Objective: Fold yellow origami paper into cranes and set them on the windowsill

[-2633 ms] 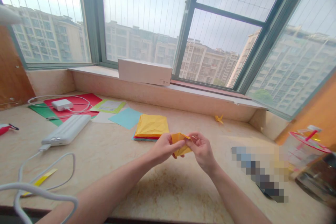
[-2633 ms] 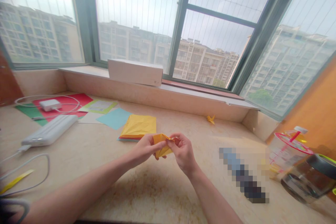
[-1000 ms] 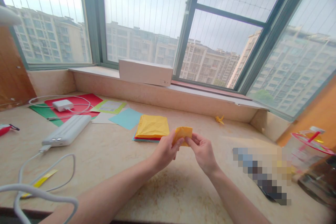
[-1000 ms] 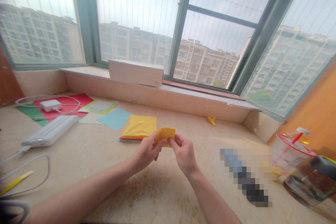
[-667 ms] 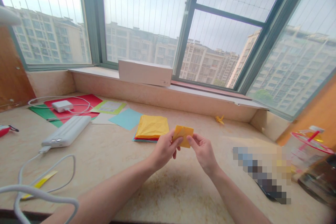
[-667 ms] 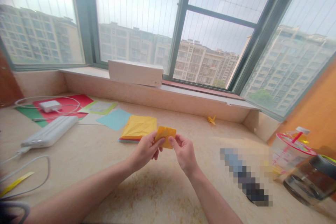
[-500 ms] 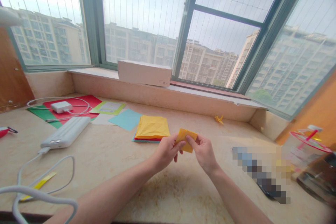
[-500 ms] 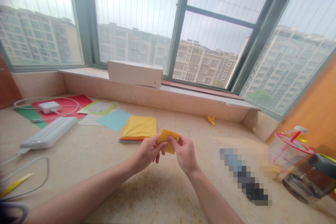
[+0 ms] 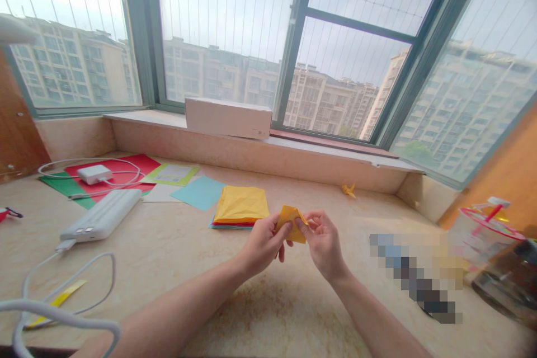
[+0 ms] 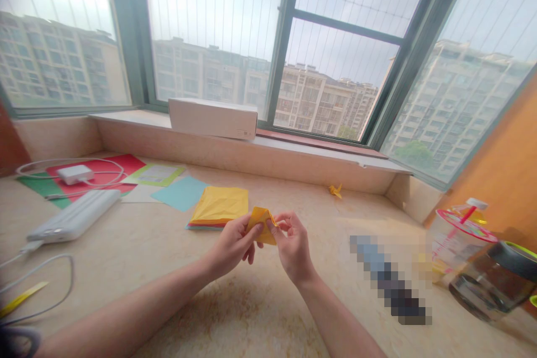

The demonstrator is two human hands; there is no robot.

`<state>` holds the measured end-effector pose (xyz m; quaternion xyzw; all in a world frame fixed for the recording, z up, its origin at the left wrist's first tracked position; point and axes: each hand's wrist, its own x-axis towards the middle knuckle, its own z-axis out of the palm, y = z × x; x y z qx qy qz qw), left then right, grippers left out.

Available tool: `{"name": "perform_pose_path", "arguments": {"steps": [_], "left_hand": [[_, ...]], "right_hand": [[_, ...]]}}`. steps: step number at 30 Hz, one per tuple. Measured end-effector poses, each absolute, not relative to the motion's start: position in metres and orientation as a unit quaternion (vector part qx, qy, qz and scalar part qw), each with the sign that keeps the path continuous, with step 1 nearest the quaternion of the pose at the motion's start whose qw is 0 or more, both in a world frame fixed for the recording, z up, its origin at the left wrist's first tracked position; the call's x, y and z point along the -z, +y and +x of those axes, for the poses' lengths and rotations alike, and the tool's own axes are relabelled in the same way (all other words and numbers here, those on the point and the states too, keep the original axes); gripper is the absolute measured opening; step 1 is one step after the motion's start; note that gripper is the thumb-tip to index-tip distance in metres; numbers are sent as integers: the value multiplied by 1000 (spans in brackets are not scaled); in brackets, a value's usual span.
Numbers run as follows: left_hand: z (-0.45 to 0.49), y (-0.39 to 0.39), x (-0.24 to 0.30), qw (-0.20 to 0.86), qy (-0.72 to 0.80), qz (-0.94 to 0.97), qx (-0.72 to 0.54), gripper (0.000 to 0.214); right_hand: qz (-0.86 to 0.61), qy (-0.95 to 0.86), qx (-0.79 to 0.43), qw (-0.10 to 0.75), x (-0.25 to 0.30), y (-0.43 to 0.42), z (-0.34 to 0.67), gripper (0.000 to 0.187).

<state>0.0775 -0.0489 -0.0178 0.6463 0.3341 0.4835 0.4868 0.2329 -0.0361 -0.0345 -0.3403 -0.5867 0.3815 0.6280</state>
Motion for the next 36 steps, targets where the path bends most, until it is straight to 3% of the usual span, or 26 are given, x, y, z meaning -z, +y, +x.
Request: {"name": "perform_pose_path", "arguments": {"steps": [9,13,21,36], "left_hand": [[76,-50,11,524,325,595,-515,38],[75,-48,13,475,365,604,-525,42],[71,-40,11,428,357,577,-597,27],[69,-41,10,461,374,587,-550,34]], "right_hand": [[-322,-643,-324,615,31,-43,231,17],[-316,-653,-325,607,32,-42,232,15],[-307,-699,-319,562,29,-45,237,22],[-321,-736,-264,534,23,-48,244,25]]}}
